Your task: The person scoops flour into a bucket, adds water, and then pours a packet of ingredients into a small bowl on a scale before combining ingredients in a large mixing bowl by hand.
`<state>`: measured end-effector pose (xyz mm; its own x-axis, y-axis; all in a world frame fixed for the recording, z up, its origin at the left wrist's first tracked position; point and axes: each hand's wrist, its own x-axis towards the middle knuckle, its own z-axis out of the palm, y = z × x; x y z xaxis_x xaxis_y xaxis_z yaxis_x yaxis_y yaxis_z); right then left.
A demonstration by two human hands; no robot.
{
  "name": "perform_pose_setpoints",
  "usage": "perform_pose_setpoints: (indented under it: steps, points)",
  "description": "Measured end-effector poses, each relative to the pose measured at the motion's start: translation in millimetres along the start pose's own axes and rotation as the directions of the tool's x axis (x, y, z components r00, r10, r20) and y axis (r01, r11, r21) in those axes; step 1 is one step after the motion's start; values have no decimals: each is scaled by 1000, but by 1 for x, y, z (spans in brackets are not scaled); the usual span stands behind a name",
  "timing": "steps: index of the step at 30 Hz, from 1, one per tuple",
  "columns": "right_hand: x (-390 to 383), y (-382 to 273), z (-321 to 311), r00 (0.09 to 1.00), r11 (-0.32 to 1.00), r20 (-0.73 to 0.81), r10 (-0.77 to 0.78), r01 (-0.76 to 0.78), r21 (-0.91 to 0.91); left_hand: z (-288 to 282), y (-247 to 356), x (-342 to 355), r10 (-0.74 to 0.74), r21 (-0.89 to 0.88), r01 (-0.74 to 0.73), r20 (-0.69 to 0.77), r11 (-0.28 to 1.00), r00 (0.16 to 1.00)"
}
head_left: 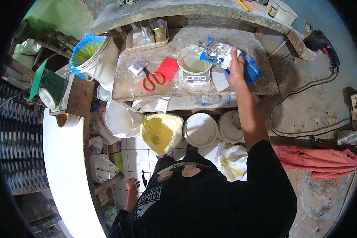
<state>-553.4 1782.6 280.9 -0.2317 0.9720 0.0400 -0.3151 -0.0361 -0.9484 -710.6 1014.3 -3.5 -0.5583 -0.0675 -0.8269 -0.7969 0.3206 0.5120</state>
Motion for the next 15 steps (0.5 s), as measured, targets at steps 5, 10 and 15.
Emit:
perform_pose_setpoints:
  steps: [5,10,15]
  points:
    - [-10,-5,20,964,834,43,-264,250,-492,30,20,-11,80,83,-75,-57,994,995]
    - [-4,-5,29,966,727,126,-226,254,-639,62,71,-4,335,55,-339,64,939,940]
    - [-8,-14,40,966,715,102,-237,244,-655,78,92,-1,384,59,-391,97,919,918]
